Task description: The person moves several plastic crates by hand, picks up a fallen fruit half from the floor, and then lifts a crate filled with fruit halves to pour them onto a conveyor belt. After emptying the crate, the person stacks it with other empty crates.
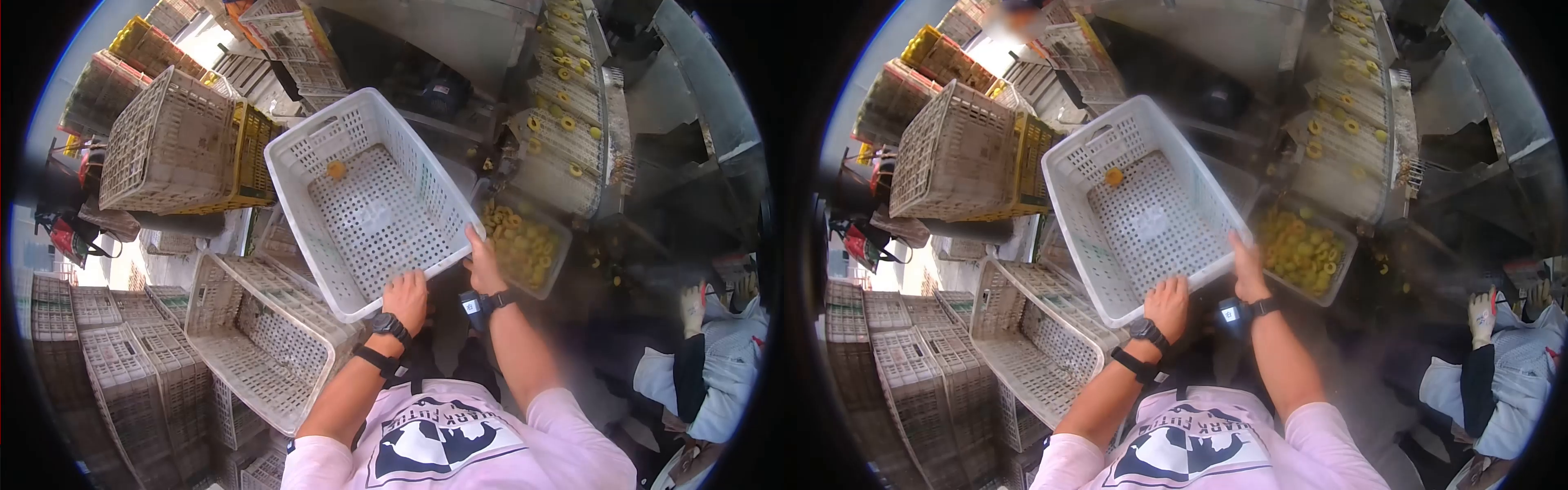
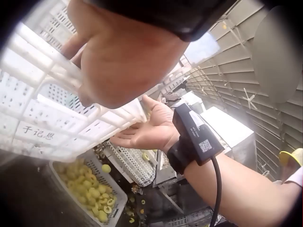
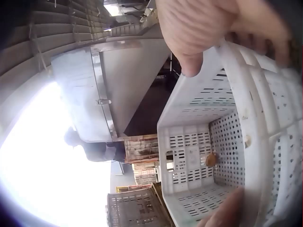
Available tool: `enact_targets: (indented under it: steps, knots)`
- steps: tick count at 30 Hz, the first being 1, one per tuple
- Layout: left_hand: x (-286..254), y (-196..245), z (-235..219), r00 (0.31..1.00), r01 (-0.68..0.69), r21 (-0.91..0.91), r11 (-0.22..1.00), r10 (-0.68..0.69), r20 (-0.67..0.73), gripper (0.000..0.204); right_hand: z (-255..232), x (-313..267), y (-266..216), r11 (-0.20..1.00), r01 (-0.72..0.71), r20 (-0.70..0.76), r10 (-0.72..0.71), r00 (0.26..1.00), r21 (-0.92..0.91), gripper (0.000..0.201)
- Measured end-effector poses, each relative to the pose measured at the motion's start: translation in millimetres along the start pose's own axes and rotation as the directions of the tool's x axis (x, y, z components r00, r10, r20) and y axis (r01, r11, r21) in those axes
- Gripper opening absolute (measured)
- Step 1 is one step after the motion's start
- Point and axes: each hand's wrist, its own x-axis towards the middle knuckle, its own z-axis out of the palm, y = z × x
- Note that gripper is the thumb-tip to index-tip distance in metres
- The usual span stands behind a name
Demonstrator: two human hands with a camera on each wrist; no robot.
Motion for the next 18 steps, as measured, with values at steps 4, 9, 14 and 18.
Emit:
enact_targets:
  steps: [4,9,14,18]
  knots:
    - [-15,-30,1,0.995,0.044,-0.188,0.981,-0.027,0.093,0.029,-5,34,61,0.982,0.167,-0.163,-0.180,0.970,-0.089,0.047]
    - [-23,-86,14,0.838,0.239,-0.180,0.954,-0.109,0.534,0.032,-11,45,43,0.989,0.134,-0.102,-0.140,0.985,-0.058,0.033]
    - [-52,-68,20,0.833,0.324,-0.245,0.914,-0.152,0.532,0.030,-14,69,50,0.982,0.107,-0.002,-0.109,0.994,-0.154,0.037]
    - [-71,-65,18,0.854,0.399,-0.291,0.870,-0.238,0.462,0.029,17,81,45,0.974,0.109,0.166,-0.076,0.983,-0.199,0.042]
